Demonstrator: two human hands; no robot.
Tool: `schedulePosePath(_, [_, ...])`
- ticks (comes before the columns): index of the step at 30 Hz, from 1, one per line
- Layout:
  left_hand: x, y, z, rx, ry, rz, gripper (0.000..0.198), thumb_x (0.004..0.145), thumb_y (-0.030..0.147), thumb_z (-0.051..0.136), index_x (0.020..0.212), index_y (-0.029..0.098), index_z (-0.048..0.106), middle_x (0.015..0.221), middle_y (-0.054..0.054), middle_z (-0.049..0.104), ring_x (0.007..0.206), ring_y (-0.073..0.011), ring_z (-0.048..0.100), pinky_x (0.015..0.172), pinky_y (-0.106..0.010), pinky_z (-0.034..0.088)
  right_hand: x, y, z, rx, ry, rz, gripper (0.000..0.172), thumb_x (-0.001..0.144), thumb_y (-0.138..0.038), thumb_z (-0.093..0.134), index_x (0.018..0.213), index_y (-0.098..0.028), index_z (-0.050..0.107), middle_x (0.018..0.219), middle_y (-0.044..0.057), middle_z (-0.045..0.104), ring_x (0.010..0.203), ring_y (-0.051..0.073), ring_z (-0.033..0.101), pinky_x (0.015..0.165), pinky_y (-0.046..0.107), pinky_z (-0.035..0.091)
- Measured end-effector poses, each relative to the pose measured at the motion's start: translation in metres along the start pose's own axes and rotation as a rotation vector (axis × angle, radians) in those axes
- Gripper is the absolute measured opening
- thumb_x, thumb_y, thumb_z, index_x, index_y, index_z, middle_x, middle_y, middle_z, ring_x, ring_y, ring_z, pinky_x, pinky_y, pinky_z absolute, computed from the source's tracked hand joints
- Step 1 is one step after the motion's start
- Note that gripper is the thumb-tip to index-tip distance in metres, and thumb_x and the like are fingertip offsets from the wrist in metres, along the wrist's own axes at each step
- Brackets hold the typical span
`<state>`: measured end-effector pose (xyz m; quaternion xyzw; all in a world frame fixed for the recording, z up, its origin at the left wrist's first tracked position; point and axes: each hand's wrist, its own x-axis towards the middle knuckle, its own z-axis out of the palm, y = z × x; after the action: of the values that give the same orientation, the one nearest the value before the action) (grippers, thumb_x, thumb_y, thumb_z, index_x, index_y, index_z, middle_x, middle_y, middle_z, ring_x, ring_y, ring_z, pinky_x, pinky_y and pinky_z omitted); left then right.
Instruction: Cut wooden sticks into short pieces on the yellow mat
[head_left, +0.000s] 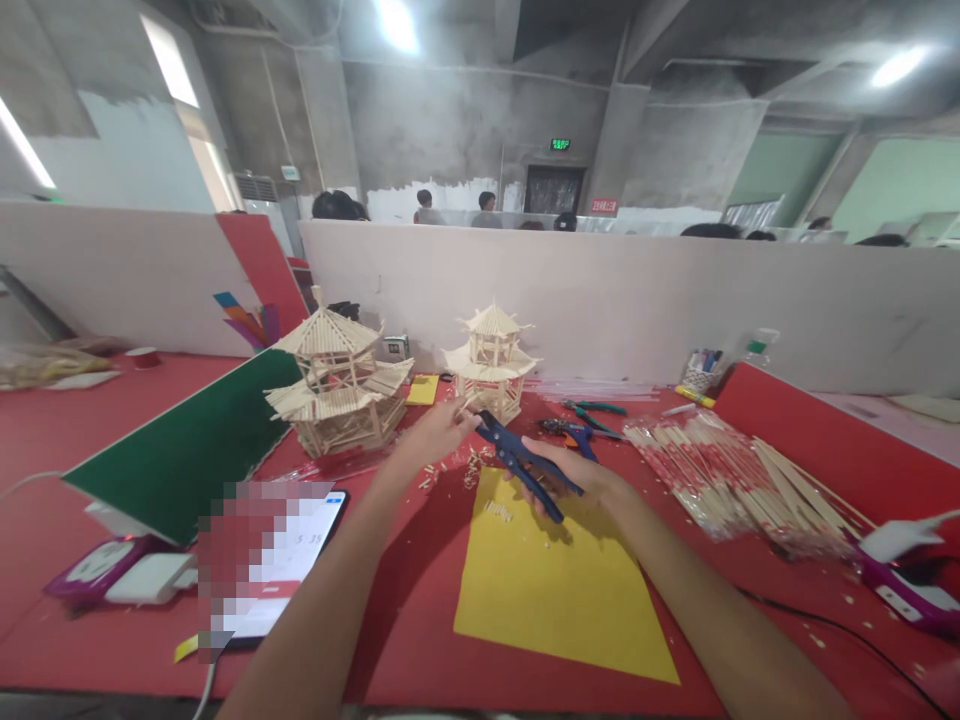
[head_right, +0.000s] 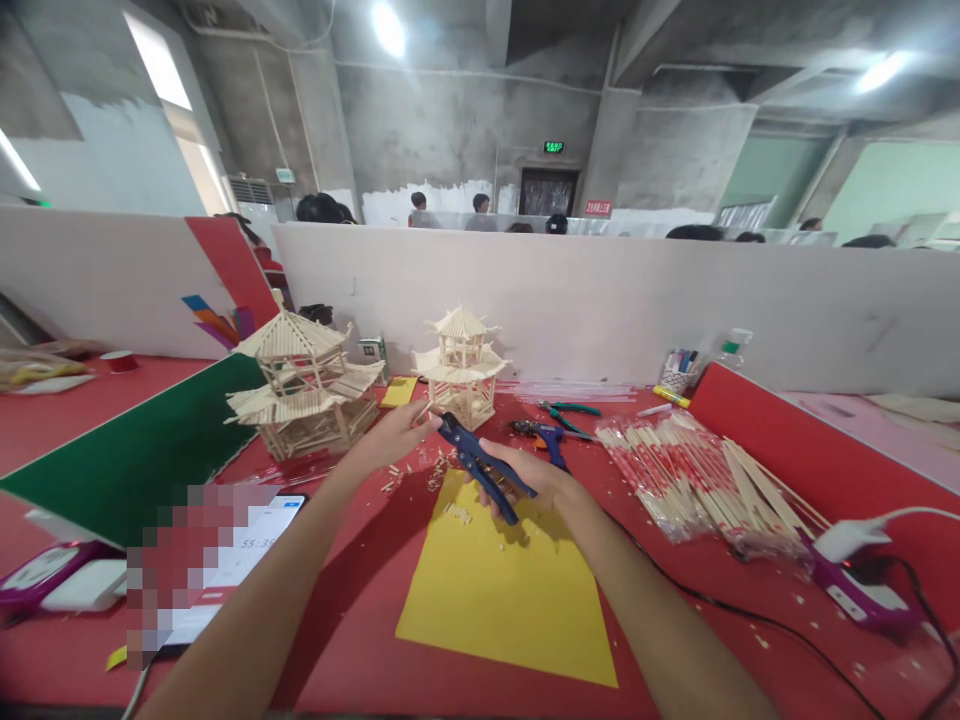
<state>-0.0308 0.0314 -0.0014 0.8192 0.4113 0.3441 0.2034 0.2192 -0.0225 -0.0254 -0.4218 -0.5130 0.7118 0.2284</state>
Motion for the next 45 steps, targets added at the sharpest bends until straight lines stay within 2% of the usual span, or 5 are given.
schedulePosePath(12, [0.003, -0.01, 0.006, -0.074, -0.07, -0.022, 0.035, 0.088, 0.048, 0.049, 0.077, 0.017, 0.061, 0.071, -0.001, 0.059, 0.066, -0.0165, 0.052, 0.06, -0.025, 0.04, -0.011, -0.008, -0.007, 0.121, -0.196, 0.008, 0.055, 0.096, -0.059, 0.032, 0.099, -0.014, 0.063, 0.086, 0.012, 0.071, 0.075, 0.024, 0.07, 0.068, 0.038, 0.057])
schedulePosePath(23, [-0.017, 0.0, 0.011, -0.07, -0.494, 0.017, 0.006, 0.074, 0.022, 0.055, 0.076, 0.022, 0.061, 0.067, -0.001, 0.061, 0.056, -0.0164, 0.052, 0.05, -0.024, 0.035, -0.012, -0.005, -0.017, -0.969, 0.67, -0.164, 0.044, 0.077, -0.065, 0.064, 0.079, -0.021, 0.062, 0.077, 0.012, 0.069, 0.072, 0.028, 0.065, 0.06, 0.031, 0.041])
schedulePosePath(30, [-0.016, 0.006, 0.015, 0.089, -0.798, 0.078, 0.027, 0.068, 0.034, 0.071, 0.089, 0.021, 0.061, 0.082, 0.001, 0.061, 0.07, -0.0162, 0.055, 0.056, -0.022, 0.034, -0.017, -0.002, 0.002, -1.408, 0.728, 0.074, 0.055, 0.075, -0.053, 0.059, 0.109, -0.01, 0.064, 0.116, 0.024, 0.065, 0.109, 0.039, 0.059, 0.079, 0.037, 0.044])
schedulePosePath(38, [-0.016, 0.005, 0.018, 0.118, -0.799, 0.102, 0.014, 0.073, 0.03, 0.065, 0.074, 0.019, 0.056, 0.071, 0.002, 0.056, 0.063, -0.0144, 0.051, 0.055, -0.024, 0.031, -0.015, 0.001, 0.01, -1.464, 0.758, 0.176, 0.074, 0.074, -0.057, 0.058, 0.123, -0.001, 0.056, 0.121, 0.028, 0.06, 0.114, 0.041, 0.054, 0.088, 0.045, 0.044])
schedulePosePath(45, [-0.017, 0.011, 0.005, 0.164, -0.53, 0.086, 0.013, 0.081, 0.031, 0.057, 0.087, 0.019, 0.058, 0.082, -0.003, 0.064, 0.069, -0.0172, 0.056, 0.06, -0.025, 0.035, -0.018, 0.0, 0.016, -1.455, 0.781, 0.1, 0.077, 0.071, -0.069, 0.064, 0.116, -0.007, 0.059, 0.122, 0.028, 0.058, 0.118, 0.044, 0.05, 0.087, 0.048, 0.045])
